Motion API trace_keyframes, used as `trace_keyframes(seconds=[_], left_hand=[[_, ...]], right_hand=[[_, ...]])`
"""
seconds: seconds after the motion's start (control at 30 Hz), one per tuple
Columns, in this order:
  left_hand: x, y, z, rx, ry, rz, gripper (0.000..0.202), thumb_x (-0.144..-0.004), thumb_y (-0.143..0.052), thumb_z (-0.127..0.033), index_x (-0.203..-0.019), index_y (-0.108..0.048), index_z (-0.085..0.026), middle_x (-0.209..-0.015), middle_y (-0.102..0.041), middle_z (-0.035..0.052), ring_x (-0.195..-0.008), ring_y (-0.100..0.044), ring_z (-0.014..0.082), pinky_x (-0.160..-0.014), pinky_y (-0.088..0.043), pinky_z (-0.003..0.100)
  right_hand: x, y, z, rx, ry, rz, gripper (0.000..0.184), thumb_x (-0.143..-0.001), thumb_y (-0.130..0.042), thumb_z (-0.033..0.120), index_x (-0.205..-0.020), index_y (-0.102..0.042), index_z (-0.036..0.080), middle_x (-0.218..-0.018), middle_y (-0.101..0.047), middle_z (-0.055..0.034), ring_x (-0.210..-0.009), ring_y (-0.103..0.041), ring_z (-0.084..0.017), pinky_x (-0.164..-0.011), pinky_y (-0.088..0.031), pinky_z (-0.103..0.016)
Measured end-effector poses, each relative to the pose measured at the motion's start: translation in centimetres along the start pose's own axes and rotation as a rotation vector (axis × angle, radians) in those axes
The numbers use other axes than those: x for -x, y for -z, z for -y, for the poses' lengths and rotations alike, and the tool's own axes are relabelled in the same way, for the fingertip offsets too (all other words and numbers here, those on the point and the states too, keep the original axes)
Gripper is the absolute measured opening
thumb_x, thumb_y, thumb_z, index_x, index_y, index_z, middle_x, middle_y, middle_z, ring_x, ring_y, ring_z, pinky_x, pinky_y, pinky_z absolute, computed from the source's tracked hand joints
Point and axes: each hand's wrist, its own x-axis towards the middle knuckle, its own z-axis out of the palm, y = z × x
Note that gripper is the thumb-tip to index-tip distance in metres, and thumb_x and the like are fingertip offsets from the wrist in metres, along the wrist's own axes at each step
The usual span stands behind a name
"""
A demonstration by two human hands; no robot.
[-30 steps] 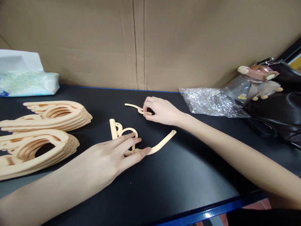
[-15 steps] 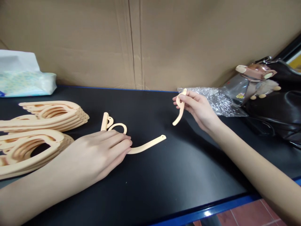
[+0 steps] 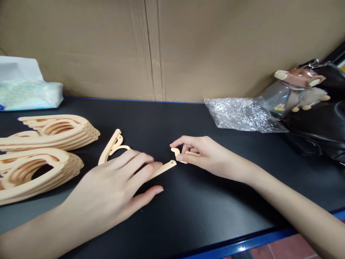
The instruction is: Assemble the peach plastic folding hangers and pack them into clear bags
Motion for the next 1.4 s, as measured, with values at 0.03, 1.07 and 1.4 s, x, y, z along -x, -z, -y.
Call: trace_keyframes(seconds=[0.03,1.07,1.4], left_hand=[[0.0,-0.3,0.0,0.038,0.011,0.022,0.024,-0.094,-0.054,-0.03,-0.103,-0.067,-0.012,-0.09,-0.067,0.0067,-0.083,-0.064,0.0265,-0.06,-0.047,0.036],[0.0,-1.4,1.5,0.491,0.179,0.137,0.024,-0.103,-0.029,-0.026,-0.101,-0.053,-0.02,-0.087,-0.063,-0.0003,-0.071,-0.061,0.0148,-0.059,-0.041,0.027],[0.0,-1.0,1.5,0.561,0.225,0.153,0.019,-0.102,-0.038,-0.022,-0.116,-0.051,-0.021,-0.099,-0.071,-0.0019,-0.086,-0.07,0.0158,-0.066,-0.05,0.027]], right_hand=[[0.0,0.0,-0.1,0.009,0.01,0.012,0.036,-0.093,-0.058,0.045,-0.122,-0.063,0.024,-0.078,-0.058,0.0017,-0.069,-0.05,-0.011,-0.06,-0.038,-0.023],[0.0,-0.9,0.2,-0.237,-0.016,0.129,0.029,-0.085,-0.071,0.037,-0.106,-0.066,0.018,-0.075,-0.056,0.0016,-0.063,-0.048,-0.009,-0.055,-0.041,-0.022],[0.1,-1.2,1.1,-0.394,-0.041,0.185,0.018,-0.086,-0.07,0.025,-0.101,-0.063,0.018,-0.078,-0.066,0.001,-0.06,-0.054,-0.007,-0.049,-0.042,-0.017]])
